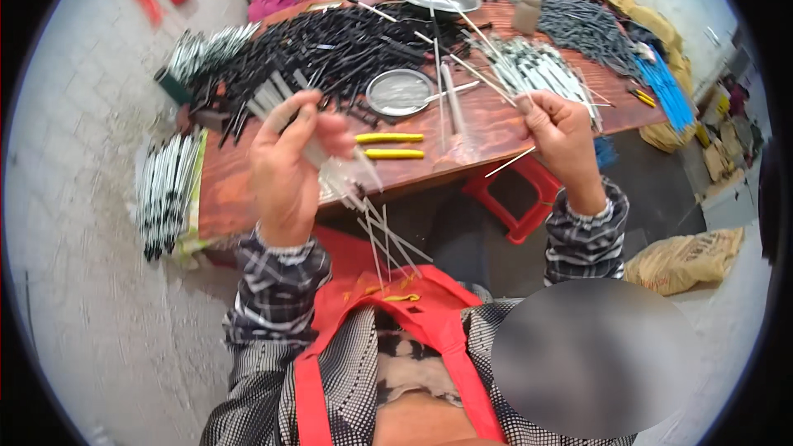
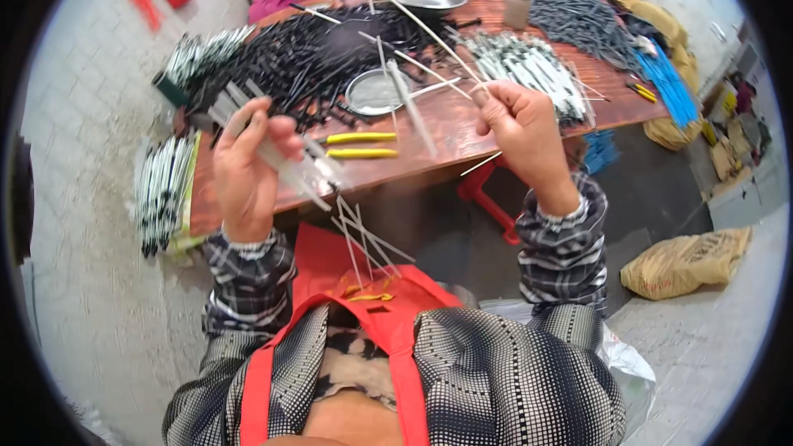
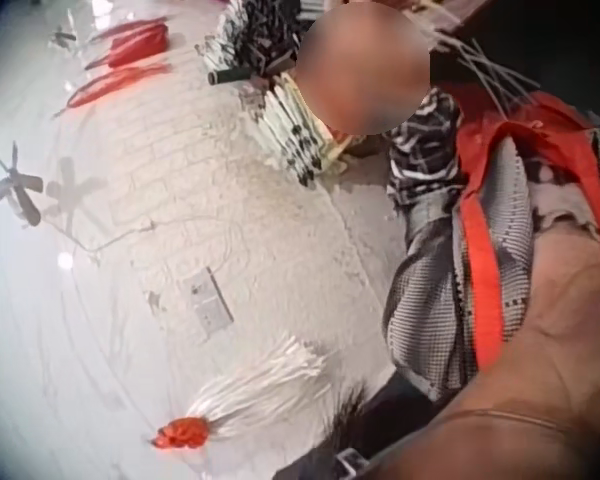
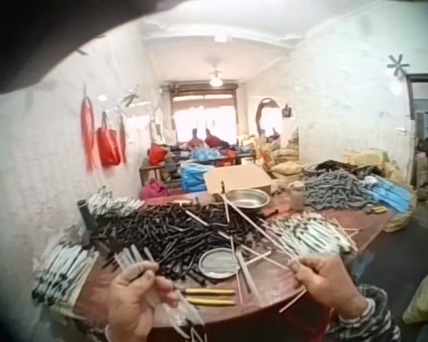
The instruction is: The person assembles brush components by grouping plastic rods with black tips and threading thin metal pins through the holes in the connectors by hand.
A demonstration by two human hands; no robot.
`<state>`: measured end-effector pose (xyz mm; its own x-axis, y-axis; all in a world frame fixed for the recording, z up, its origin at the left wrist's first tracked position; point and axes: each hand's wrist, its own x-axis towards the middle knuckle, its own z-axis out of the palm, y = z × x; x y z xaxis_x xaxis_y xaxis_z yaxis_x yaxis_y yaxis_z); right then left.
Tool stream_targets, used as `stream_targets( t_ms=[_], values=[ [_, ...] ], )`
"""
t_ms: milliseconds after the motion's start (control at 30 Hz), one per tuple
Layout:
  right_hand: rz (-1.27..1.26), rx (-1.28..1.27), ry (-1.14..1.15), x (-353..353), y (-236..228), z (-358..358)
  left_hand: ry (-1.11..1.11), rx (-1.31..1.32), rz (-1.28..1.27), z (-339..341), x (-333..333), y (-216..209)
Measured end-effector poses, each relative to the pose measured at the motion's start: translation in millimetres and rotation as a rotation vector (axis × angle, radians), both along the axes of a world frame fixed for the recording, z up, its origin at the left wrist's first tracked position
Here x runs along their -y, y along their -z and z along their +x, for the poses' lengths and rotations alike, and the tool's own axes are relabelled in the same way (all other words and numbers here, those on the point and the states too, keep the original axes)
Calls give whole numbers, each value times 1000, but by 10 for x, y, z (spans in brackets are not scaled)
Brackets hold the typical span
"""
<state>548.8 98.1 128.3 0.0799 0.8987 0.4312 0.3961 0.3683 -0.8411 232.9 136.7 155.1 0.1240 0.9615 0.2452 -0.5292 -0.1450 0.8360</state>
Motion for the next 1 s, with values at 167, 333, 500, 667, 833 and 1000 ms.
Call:
stream_targets(
  t_ms=[167,333,500,667,833,1000],
  values=[
    [200,46,89,142,321,-878,-97,5,15,31,-8,-16],
    [252,-26,95,329,353,-1495,-210,1,88,-116,-127,49],
    [305,23,-7,436,450,-1784,-340,-81,187,-202,-128,115],
    [382,73,-35,446,502,-1942,-458,-110,156,-162,-171,136],
    [345,-50,-126,515,640,-2049,-403,-74,230,-279,-216,174],
    [267,-87,-269,532,886,-1906,-200,-46,155,-546,-185,230]
  ],
)
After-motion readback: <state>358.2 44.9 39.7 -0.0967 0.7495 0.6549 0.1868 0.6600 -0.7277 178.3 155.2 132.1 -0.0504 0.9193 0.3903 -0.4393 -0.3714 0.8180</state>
